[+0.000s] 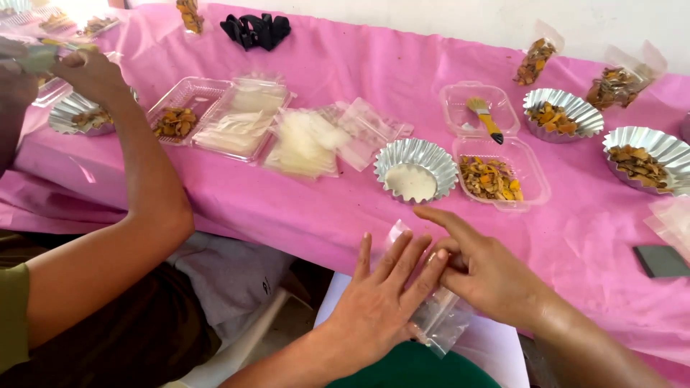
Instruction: The person uses a brush to transfer dried fruit pieces from a metal cupcake liner into a plastic container. They then pick up a small plastic bag, open it, and transfer the dried fruit from the container into the bag.
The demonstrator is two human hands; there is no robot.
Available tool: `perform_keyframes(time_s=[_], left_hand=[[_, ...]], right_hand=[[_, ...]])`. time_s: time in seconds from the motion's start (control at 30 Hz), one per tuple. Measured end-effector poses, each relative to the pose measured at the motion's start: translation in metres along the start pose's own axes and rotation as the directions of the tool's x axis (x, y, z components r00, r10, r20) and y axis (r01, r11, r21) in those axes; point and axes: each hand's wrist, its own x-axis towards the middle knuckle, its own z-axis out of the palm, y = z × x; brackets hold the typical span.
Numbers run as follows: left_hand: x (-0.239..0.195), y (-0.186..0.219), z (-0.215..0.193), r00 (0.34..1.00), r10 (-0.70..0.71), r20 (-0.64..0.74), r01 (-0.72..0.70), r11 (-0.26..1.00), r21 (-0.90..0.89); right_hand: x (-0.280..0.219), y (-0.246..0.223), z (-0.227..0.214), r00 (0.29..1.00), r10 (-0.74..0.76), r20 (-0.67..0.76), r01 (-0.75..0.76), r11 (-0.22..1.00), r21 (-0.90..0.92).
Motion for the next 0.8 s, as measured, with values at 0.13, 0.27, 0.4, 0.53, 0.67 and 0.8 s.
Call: perform_keyframes(time_s=[0.13, 0.27, 0.4, 0.53, 0.67, 0.8], left_hand=[[-0.002, 0.0, 0.009, 0.999, 0.016, 0.032, -0.017, 1.0, 0.015], [-0.003, -0.007, 0.021, 0.997, -0.048, 0.059, 0.054, 0.992, -0.117], [-0.003, -0.021, 0.031, 0.994, -0.106, 0.006, 0.106, 0.99, -0.093], [-0.006, -0.022, 0.032, 0.992, -0.128, 0.018, 0.129, 0.987, -0.098], [-0.006, -0.016, 0.03, 0.991, -0.134, 0.003, 0.134, 0.989, -0.066], [-0.01, -0.021, 0.032, 0.993, -0.115, 0.039, 0.116, 0.993, -0.023]], right_hand=[[0.003, 0.022, 0.001, 0.999, 0.02, 0.041, -0.02, 1.0, 0.005], [-0.005, 0.037, 0.001, 0.996, -0.034, 0.088, 0.013, 0.973, 0.23], [-0.009, 0.086, 0.015, 0.994, -0.055, -0.096, 0.105, 0.734, 0.671], [-0.01, 0.111, 0.052, 0.983, -0.173, 0.063, 0.077, 0.699, 0.711], [-0.02, 0.102, 0.055, 0.994, -0.068, -0.081, 0.103, 0.806, 0.583], [-0.026, 0.087, 0.054, 0.941, -0.177, -0.29, 0.234, 0.956, 0.178]])
